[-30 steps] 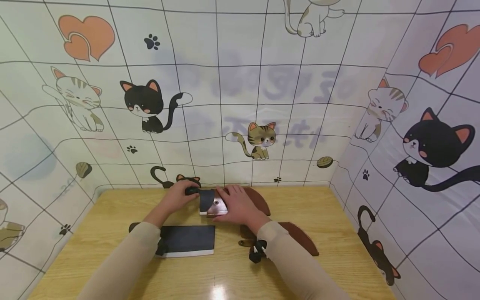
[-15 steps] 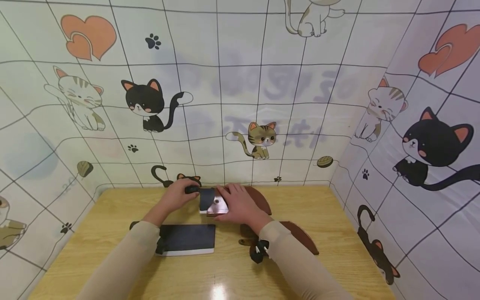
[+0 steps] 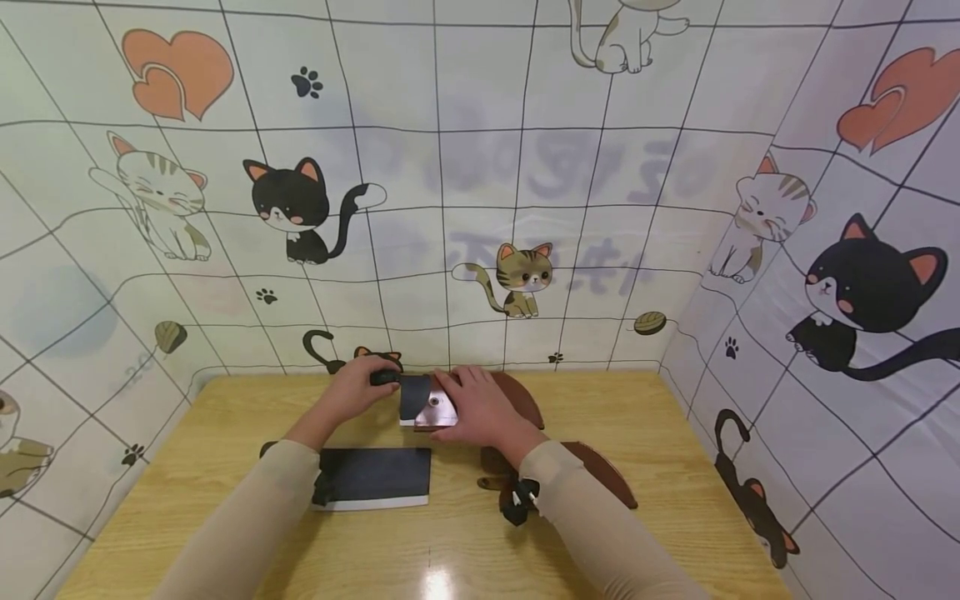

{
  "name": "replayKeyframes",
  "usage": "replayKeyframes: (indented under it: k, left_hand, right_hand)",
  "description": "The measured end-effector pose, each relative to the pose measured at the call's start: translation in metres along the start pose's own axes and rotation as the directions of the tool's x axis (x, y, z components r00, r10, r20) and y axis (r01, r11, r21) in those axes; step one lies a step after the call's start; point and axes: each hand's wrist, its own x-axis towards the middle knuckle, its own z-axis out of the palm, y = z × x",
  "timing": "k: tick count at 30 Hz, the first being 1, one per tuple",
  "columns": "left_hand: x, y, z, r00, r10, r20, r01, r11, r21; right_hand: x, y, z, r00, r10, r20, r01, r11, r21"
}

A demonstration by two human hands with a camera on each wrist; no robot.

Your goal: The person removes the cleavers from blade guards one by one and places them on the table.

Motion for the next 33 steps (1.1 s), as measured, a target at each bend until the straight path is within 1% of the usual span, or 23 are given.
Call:
replayKeyframes:
  k: [5,10,18,24,33]
  left_hand:
    - [-0.0005,0.0000,-0.0005,1.000,0.003,0.012,-0.003,1.000,-0.006]
    - [-0.0017,-0.0006,-0.0010,1.000,0.001,0.009,-0.001,1.000,-0.003]
    - [-0.0020,-0.0005,-0.0017,1.000,0.010,0.009,-0.009,1.000,-0.002]
    - [-0.0019,0.0006,-0.0035,1.000,0.002,0.017,-0.002,1.000,-0.010]
    - [-0.0016,0.0003,-0.0050,0.999,-0.018,0.027,0.018,1.000,-0.010]
  right_hand:
    - [-0.0006,0.0000,0.0004,1.000,0.001,0.006,-0.001,1.000,-0.002]
    - [-0.0013,-0.0012,-0.0003,1.000,-0.006,0.001,0.006,1.000,0.005]
    - [-0.0015,-0.0007,0.0021,1.000,0.013,0.018,-0.013,1.000,0.004]
    - [-0.0008,-0.0006,0.0004,1.000,0.017,0.023,-0.017,1.000,-0.013]
    - [-0.0009,-0.0030,-0.0046,1.000,-0.007,0.009,0.007,1.000,-0.003]
